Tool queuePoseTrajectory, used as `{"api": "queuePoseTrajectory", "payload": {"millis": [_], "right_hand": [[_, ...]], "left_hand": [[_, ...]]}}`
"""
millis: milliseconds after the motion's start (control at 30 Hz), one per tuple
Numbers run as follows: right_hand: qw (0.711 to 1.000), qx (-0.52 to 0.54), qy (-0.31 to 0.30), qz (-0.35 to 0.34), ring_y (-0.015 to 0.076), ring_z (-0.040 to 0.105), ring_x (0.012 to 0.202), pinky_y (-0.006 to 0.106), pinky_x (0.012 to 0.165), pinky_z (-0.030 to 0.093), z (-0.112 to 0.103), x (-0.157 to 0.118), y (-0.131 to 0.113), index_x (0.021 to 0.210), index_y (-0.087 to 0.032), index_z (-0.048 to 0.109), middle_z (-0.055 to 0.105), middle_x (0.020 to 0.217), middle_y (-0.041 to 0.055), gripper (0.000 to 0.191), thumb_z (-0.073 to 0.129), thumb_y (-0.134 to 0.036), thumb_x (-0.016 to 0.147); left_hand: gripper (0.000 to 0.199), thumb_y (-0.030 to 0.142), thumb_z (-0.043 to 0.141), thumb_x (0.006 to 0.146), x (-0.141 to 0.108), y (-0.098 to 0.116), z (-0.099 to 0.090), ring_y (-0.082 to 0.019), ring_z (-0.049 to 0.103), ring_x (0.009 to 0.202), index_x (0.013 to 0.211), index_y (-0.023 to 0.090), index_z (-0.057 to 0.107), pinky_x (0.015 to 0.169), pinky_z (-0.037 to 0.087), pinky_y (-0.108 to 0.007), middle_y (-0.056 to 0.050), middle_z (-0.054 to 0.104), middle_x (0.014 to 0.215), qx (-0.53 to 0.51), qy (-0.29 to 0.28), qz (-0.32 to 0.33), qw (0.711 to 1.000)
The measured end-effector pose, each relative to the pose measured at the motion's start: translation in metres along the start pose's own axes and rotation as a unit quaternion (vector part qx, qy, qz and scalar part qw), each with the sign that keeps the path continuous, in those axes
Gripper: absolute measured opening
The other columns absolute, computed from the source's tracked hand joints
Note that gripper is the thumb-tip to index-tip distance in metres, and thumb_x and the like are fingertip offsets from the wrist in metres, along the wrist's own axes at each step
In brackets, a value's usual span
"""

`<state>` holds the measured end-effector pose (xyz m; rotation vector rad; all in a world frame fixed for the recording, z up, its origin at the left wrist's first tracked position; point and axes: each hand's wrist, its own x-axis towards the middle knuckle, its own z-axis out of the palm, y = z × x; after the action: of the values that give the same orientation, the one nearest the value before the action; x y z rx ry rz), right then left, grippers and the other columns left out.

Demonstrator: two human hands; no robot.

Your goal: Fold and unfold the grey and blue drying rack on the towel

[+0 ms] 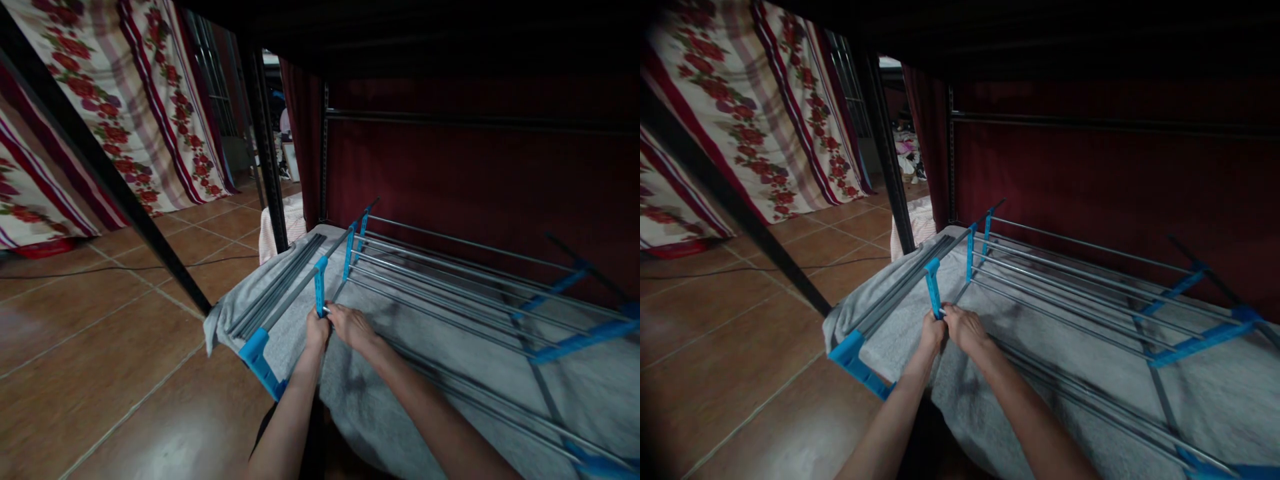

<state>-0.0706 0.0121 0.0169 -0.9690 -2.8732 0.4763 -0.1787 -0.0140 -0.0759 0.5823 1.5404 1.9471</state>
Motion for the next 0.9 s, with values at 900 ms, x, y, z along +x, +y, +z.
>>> {"api": "queuePoseTrajectory", "payload": {"millis": [900], "right_hand": [[1.000,-0.013,0.026,0.011,0.0211,0.067,0.101,0.036,0.088,0.049,0.001,-0.003,-0.011,0.124,-0.021,0.058,0.072,0.111,0.0085,0.031,0.042,-0.032,0.100]], "left_hand": [[0.015,0.014,0.054,0.048,-0.007,0.021,-0.004,-0.015,0.050,0.058,0.061,0.018,0.058,0.064,0.046,-0.030,0.002,0.056,0.057,0.139,0.002,-0.002,0.990]]}}
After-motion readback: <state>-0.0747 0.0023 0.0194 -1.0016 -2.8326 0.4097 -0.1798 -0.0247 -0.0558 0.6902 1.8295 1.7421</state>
